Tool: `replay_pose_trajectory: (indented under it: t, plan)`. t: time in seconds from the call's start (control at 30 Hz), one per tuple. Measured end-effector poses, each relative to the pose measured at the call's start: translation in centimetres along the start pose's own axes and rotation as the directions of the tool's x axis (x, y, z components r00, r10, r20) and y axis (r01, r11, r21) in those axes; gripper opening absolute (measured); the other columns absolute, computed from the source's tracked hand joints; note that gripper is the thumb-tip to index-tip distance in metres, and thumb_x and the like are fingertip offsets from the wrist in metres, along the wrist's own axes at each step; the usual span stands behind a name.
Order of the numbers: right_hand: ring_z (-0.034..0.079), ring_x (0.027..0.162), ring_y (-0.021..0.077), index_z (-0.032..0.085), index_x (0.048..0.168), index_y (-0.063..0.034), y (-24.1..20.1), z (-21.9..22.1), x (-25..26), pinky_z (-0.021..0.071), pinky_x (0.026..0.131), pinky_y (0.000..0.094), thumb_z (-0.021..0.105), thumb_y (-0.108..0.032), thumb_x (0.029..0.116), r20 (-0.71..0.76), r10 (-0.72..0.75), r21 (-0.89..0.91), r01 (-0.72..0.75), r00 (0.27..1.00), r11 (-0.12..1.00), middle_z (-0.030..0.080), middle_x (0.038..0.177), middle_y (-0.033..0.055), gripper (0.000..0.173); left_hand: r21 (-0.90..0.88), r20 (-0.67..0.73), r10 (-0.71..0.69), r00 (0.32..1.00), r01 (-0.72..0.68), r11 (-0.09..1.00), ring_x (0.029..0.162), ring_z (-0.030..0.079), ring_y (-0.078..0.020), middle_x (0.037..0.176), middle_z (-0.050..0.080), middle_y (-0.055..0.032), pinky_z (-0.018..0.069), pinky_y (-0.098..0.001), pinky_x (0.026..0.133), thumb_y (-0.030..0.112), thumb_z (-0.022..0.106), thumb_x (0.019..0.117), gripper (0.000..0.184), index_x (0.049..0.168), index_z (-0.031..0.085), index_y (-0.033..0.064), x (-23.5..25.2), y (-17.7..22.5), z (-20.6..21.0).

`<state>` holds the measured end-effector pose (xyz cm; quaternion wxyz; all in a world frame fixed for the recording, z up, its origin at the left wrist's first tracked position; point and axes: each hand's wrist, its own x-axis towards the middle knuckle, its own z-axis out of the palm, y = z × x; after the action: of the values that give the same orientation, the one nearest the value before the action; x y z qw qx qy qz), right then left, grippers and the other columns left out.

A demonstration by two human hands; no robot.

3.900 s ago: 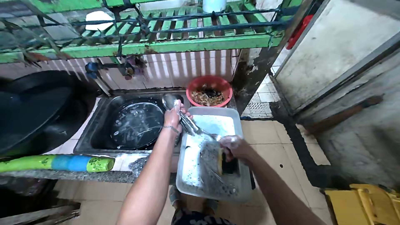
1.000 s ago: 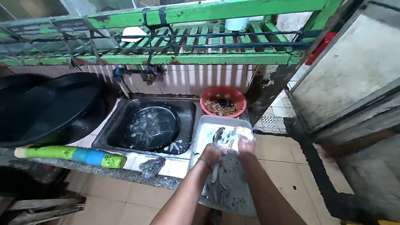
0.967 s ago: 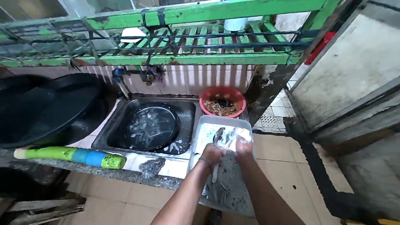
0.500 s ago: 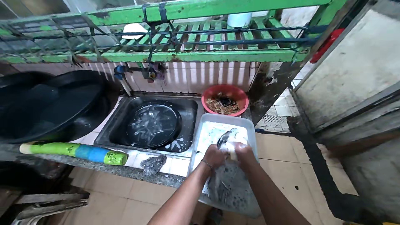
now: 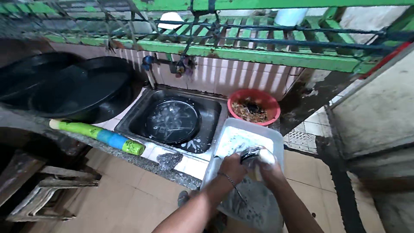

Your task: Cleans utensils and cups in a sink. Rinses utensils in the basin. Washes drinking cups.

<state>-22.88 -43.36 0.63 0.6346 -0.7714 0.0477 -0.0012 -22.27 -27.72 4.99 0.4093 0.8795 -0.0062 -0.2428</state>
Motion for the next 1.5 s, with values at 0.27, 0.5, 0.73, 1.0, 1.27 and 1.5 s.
replay_pose_trajectory:
  t: [0.27, 0.5, 0.73, 1.0, 1.27, 1.5]
  plan:
    - [0.067, 0.104, 0.0194, 0.058, 0.132, 0.0009, -0.8, 0.5, 2.5, 0.0567, 0.092, 0.0422, 0.065, -0.010, 0.0975, -0.146, 0.039, -0.021, -0.042, 0.989, 0.999, 0.068, 0.117, 0.0151, 0.037, -0.426, 0.156, 0.116, 0.981, -0.039, 0.904, 0.066, 0.060, -0.0083, 0.087, 0.068, -0.0038, 0.0518, -0.0257, 0.062, 0.024, 0.056, 0.1075, 0.026, 0.117, 0.064, 0.0009, -1.1, 0.3, 0.5]
    - [0.067, 0.086, 0.0237, 0.060, 0.128, -0.0026, -1.8, 1.8, 1.7, 0.0576, 0.078, 0.0484, 0.046, -0.056, 0.1058, -0.381, 0.224, 0.155, -0.176, 0.897, 0.972, 0.067, 0.101, 0.0155, 0.059, -0.627, 0.293, 0.101, 0.951, 0.111, 0.771, 0.060, 0.054, -0.0067, 0.077, 0.058, 0.0014, 0.0497, -0.0233, 0.057, 0.030, 0.050, 0.1096, 0.030, 0.108, 0.063, 0.0034, 0.6, -0.6, -2.2]
    - [0.068, 0.080, 0.0133, 0.070, 0.116, -0.0076, -4.5, -0.9, 0.9, 0.0599, 0.072, 0.0344, 0.068, -0.023, 0.0956, 0.038, -0.070, 0.050, 0.068, 0.997, 0.996, 0.072, 0.095, 0.0046, 0.025, -0.474, 0.498, 0.090, 0.863, 0.183, 0.861, 0.062, 0.056, -0.0074, 0.082, 0.063, 0.0007, 0.0502, -0.0244, 0.057, 0.045, 0.036, 0.1116, 0.046, 0.111, 0.062, 0.0072, 1.9, -0.6, -3.4]
    - [0.067, 0.079, 0.0082, 0.063, 0.121, -0.0053, -0.2, 0.0, 1.4, 0.0593, 0.071, 0.0293, 0.057, -0.025, 0.1053, -0.225, 0.066, 0.370, 0.023, 0.972, 0.929, 0.069, 0.093, 0.0020, 0.026, -0.750, 0.359, 0.215, 0.908, 0.144, 0.646, 0.067, 0.065, -0.0116, 0.083, 0.064, -0.0024, 0.0598, -0.0292, 0.068, 0.013, 0.058, 0.1039, 0.017, 0.118, 0.055, 0.0039, 0.4, -0.1, -0.2]
    - [0.066, 0.108, 0.0218, 0.052, 0.144, -0.0090, -4.1, 1.4, -1.1, 0.0562, 0.091, 0.0461, 0.038, -0.048, 0.1096, -0.186, 0.223, 0.253, -0.173, 0.957, 0.952, 0.066, 0.124, 0.0130, 0.054, 0.301, -0.087, -0.086, 0.992, 0.109, 0.947, 0.111, 0.067, -0.0428, 0.123, 0.066, -0.0256, 0.0557, -0.0590, 0.091, 0.014, 0.063, 0.0989, 0.048, 0.144, 0.050, 0.0043, 0.2, 4.4, 0.9]
    - [0.069, 0.096, 0.0227, 0.063, 0.128, -0.0043, -0.9, -0.8, 1.6, 0.0583, 0.085, 0.0458, 0.065, -0.030, 0.1019, -0.247, 0.347, 0.315, -0.264, 0.905, 0.912, 0.070, 0.110, 0.0138, 0.036, 0.173, 0.084, 0.040, 0.996, -0.054, 0.984, 0.106, 0.068, -0.0429, 0.115, 0.067, -0.0279, 0.0547, -0.0595, 0.091, 0.017, 0.071, 0.0955, 0.048, 0.136, 0.054, -0.0018, 0.6, 4.0, 0.6]
